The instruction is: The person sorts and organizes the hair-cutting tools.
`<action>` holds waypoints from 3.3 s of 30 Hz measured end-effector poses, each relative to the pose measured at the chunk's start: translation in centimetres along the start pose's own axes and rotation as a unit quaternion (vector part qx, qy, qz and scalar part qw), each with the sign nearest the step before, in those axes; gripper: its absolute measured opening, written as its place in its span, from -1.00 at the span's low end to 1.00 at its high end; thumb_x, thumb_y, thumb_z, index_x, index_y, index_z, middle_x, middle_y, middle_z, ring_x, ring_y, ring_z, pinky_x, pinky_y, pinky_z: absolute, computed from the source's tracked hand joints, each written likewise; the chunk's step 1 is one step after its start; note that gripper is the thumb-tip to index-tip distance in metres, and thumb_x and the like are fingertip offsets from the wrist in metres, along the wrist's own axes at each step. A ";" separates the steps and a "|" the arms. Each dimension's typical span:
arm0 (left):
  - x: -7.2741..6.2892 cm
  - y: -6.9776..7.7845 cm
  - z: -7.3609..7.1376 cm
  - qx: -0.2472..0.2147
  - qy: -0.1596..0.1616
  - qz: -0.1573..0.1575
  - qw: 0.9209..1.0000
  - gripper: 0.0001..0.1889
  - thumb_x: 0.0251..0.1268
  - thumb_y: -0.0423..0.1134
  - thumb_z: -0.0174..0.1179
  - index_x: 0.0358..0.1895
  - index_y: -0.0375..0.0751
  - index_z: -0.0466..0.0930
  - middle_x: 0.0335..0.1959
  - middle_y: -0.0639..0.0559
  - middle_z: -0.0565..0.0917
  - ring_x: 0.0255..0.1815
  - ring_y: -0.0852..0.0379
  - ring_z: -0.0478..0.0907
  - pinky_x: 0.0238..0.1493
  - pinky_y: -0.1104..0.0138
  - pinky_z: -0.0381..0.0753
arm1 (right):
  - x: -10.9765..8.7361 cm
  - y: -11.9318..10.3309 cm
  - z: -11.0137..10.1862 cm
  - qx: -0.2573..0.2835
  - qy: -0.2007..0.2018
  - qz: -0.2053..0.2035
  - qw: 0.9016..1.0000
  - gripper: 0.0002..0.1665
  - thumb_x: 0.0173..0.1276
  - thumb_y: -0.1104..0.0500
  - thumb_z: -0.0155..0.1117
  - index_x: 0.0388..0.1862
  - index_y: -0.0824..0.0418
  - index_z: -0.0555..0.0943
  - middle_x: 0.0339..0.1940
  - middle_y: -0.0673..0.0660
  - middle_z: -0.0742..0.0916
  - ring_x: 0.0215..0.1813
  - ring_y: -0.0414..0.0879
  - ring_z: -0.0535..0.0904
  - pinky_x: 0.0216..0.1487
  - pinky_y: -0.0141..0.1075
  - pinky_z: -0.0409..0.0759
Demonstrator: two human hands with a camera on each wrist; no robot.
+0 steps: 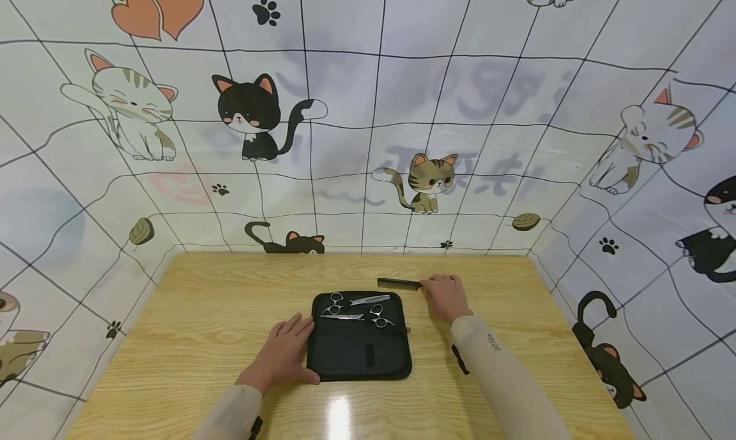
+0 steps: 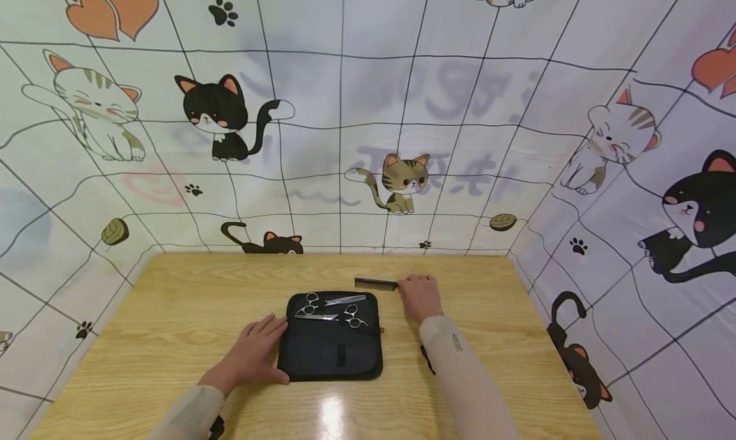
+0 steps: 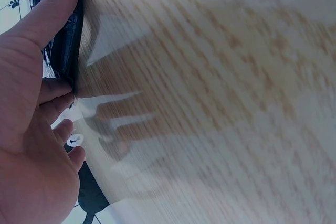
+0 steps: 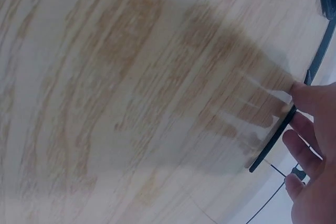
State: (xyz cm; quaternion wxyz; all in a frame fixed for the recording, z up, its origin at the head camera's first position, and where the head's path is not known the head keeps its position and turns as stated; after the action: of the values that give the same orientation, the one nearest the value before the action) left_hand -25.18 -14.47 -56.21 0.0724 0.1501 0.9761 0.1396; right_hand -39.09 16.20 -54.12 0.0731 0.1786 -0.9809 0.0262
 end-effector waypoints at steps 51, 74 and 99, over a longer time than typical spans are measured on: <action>-0.1 0.1 -0.3 0.000 0.004 0.002 1.000 0.20 -0.35 0.41 0.46 0.43 -0.23 0.30 0.49 -0.07 0.30 0.56 -0.16 0.09 0.51 -0.12 0.07 | -0.5 1.8 2.2 0.078 -0.149 0.087 0.982 -0.83 0.42 0.21 0.20 -0.05 0.19 0.58 -0.10 0.15 0.75 -0.03 0.11 0.67 0.24 0.25 0.36; -0.1 0.0 -0.2 -0.007 0.001 -0.001 1.000 0.20 -0.36 0.40 0.47 0.43 -0.23 0.30 0.49 -0.07 0.30 0.56 -0.16 0.08 0.50 -0.12 0.08 | -0.7 1.8 1.7 0.094 -0.155 0.073 0.981 -0.86 0.45 0.18 0.14 -0.33 0.12 0.58 -0.42 0.04 0.68 -0.35 -0.09 0.54 0.16 0.21 0.39; 0.1 -0.3 0.1 0.000 0.003 0.000 1.000 0.21 -0.37 0.42 0.46 0.44 -0.20 0.30 0.50 -0.04 0.29 0.56 -0.14 0.07 0.50 -0.11 0.09 | -1.2 1.6 0.8 0.119 -0.124 0.072 0.983 -0.86 0.43 0.18 0.18 -0.36 0.09 0.61 -0.45 0.01 0.68 -0.32 -0.10 0.56 0.19 0.19 0.36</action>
State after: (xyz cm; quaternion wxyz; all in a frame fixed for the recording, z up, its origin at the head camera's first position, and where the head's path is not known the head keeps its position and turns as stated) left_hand -25.35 -14.69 -56.39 0.0692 0.1501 0.9762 0.1406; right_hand -38.64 18.05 -55.09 -0.0727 0.1172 -0.9825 0.1254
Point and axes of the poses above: each hand's wrist, its own x-axis towards the middle knuckle, its own z-axis out of the palm, y = z × x, the point moved 10 cm from there along x, towards the middle knuckle
